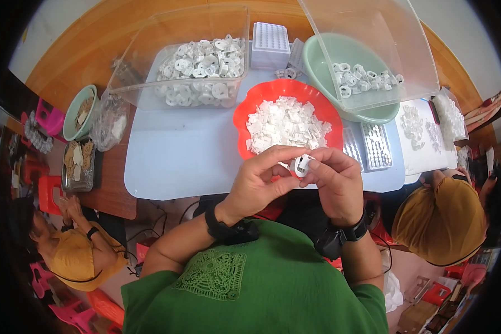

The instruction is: Manual assembly of small white plastic components by inserting one piece into another.

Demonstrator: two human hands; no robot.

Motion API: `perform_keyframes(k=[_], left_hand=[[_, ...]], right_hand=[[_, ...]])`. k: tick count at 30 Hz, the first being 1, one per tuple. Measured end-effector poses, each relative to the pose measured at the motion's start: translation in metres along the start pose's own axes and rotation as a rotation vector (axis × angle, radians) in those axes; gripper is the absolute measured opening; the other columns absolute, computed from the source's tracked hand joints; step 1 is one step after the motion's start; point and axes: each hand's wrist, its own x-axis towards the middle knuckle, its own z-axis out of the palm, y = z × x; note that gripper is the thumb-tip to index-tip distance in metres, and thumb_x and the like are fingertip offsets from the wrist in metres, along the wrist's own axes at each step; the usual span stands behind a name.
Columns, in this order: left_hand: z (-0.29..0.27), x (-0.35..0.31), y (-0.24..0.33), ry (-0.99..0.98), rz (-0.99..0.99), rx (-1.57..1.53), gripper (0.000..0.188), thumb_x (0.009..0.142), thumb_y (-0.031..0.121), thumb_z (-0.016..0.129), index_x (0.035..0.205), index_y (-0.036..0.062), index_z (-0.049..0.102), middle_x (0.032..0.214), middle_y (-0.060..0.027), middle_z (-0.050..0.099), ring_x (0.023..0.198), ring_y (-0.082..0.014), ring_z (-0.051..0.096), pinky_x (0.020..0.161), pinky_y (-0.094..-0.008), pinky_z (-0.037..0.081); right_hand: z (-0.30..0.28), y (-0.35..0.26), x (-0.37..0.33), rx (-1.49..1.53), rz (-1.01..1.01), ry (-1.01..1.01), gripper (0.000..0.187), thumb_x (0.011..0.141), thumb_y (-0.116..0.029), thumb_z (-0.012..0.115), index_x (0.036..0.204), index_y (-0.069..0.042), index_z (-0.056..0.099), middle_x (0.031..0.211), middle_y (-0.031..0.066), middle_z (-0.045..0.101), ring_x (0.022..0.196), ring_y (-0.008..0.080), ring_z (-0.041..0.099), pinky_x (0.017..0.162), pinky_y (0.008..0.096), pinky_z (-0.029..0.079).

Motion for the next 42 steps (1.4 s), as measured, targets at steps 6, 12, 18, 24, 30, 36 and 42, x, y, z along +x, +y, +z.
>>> perform_keyframes(k=[6, 12, 18, 24, 30, 36, 42], left_hand=[[-0.016, 0.001, 0.0, -0.028, -0.103, -0.08, 0.038, 0.09, 0.0, 0.06, 0.127, -0.0031, 0.053, 0.123, -0.0127, 0.056, 0.101, -0.0173, 0.061, 0.089, -0.0296, 0.052], [-0.014, 0.001, 0.002, -0.054, -0.237, -0.2, 0.036, 0.096, 0.011, 0.055, 0.128, -0.0046, 0.05, 0.114, -0.013, 0.06, 0.1, -0.0201, 0.062, 0.086, -0.0312, 0.055], [-0.025, 0.005, -0.001, -0.076, -0.475, -0.485, 0.036, 0.099, 0.019, 0.05, 0.127, -0.0027, 0.051, 0.106, -0.013, 0.063, 0.091, -0.0211, 0.067, 0.078, -0.0298, 0.058], [-0.028, 0.006, -0.005, -0.102, -0.489, -0.579, 0.037, 0.098, 0.016, 0.052, 0.13, -0.0027, 0.048, 0.106, -0.0122, 0.063, 0.092, -0.0202, 0.066, 0.075, -0.0281, 0.057], [-0.029, 0.003, -0.008, -0.086, -0.438, -0.602, 0.034, 0.097, 0.014, 0.053, 0.127, -0.0032, 0.052, 0.109, -0.0108, 0.063, 0.095, -0.0176, 0.064, 0.078, -0.0266, 0.054], [-0.026, 0.003, -0.006, -0.072, -0.422, -0.562, 0.033, 0.097, 0.012, 0.053, 0.126, -0.0032, 0.053, 0.111, -0.0096, 0.063, 0.096, -0.0155, 0.062, 0.079, -0.0269, 0.052], [-0.023, 0.001, -0.005, -0.071, -0.41, -0.529, 0.032, 0.097, 0.012, 0.054, 0.125, -0.004, 0.054, 0.109, -0.01, 0.064, 0.094, -0.014, 0.063, 0.078, -0.0248, 0.053]], right_hand=[[0.002, -0.01, 0.003, -0.208, 0.003, -0.038, 0.007, 0.085, 0.002, 0.063, 0.092, 0.005, 0.063, 0.083, 0.0089, 0.067, 0.068, 0.0135, 0.065, 0.062, 0.0229, 0.051], [0.009, -0.017, 0.005, -0.318, -0.082, -0.031, 0.005, 0.085, 0.002, 0.063, 0.089, 0.004, 0.062, 0.08, 0.0067, 0.066, 0.069, 0.0093, 0.063, 0.062, 0.0227, 0.05], [0.001, -0.024, 0.014, -0.479, -0.126, -0.234, 0.007, 0.081, 0.006, 0.063, 0.087, 0.004, 0.06, 0.082, 0.0044, 0.061, 0.073, 0.0085, 0.061, 0.062, 0.0242, 0.05], [0.008, -0.035, 0.018, -0.717, -0.442, -0.216, 0.009, 0.08, 0.006, 0.063, 0.087, 0.002, 0.061, 0.086, 0.0071, 0.058, 0.073, 0.0153, 0.06, 0.064, 0.0257, 0.049], [0.007, -0.041, 0.005, -0.86, -0.409, -0.284, 0.012, 0.079, 0.008, 0.061, 0.088, 0.0, 0.062, 0.079, 0.0107, 0.058, 0.07, 0.0237, 0.06, 0.061, 0.0313, 0.047], [0.013, -0.035, 0.002, -1.029, -0.549, -0.24, 0.016, 0.077, 0.008, 0.065, 0.09, -0.002, 0.064, 0.079, 0.0106, 0.058, 0.069, 0.0261, 0.06, 0.059, 0.0325, 0.046], [0.011, -0.036, 0.003, -1.069, -0.54, -0.289, 0.019, 0.076, 0.01, 0.066, 0.091, -0.001, 0.065, 0.08, 0.0094, 0.059, 0.07, 0.0232, 0.061, 0.06, 0.0296, 0.047]])
